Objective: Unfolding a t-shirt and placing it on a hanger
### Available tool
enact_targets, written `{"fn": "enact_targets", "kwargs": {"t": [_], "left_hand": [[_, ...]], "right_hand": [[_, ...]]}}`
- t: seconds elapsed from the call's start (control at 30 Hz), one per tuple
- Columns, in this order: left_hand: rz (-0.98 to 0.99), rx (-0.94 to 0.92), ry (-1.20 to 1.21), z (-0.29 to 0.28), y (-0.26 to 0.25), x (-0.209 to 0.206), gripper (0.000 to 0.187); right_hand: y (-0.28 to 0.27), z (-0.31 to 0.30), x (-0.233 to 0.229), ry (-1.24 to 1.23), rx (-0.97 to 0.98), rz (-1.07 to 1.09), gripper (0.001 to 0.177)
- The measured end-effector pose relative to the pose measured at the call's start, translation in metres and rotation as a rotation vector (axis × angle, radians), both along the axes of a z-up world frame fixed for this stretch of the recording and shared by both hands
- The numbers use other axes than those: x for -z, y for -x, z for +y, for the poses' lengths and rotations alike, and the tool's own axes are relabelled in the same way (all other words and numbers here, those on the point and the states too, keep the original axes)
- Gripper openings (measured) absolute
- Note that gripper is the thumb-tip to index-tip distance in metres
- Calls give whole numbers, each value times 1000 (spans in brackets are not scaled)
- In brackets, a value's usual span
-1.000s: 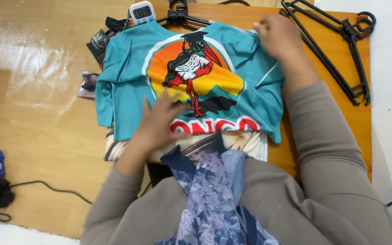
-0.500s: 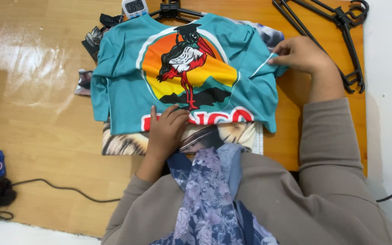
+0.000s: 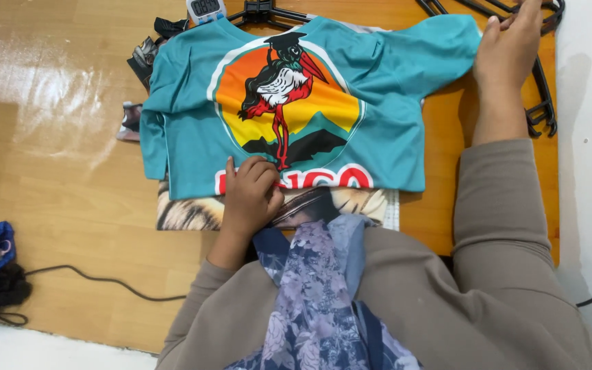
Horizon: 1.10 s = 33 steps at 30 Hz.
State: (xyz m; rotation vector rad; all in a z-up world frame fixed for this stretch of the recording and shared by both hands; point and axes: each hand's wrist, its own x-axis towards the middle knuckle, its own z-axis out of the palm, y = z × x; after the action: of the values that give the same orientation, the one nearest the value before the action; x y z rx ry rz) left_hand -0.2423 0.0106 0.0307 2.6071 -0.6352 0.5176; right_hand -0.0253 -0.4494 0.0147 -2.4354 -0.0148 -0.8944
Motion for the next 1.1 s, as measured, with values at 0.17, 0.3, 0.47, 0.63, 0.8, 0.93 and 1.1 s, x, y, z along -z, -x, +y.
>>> {"fn": "enact_targets", "kwargs": {"t": [0.17,0.3,0.47,0.63,0.8,0.93,1.1], "left_hand": [[34,20,7,6,2,-6,16],[79,-79,-51,26,8,-6,26],[132,-571,-101,62,17,-26,26],[155,-898,-122,113,29,-8,37],[331,-907,43,119,34,-19,21],[436,-943,24,128,32,-21,22],[336,-676,229,168,26,-6,22]], "right_hand": [[21,7,4,250,29,192,24],[97,63,-63,50,-3,870,58],[148,80,-72,-42,-146,1168,49],[157,50,-17,-313,-425,806,17],[150,42,-1,-949,-588,585,25],[157,64,-56,-331,-452,1103,98],[153,39,-41,-204,-588,995,22]]}}
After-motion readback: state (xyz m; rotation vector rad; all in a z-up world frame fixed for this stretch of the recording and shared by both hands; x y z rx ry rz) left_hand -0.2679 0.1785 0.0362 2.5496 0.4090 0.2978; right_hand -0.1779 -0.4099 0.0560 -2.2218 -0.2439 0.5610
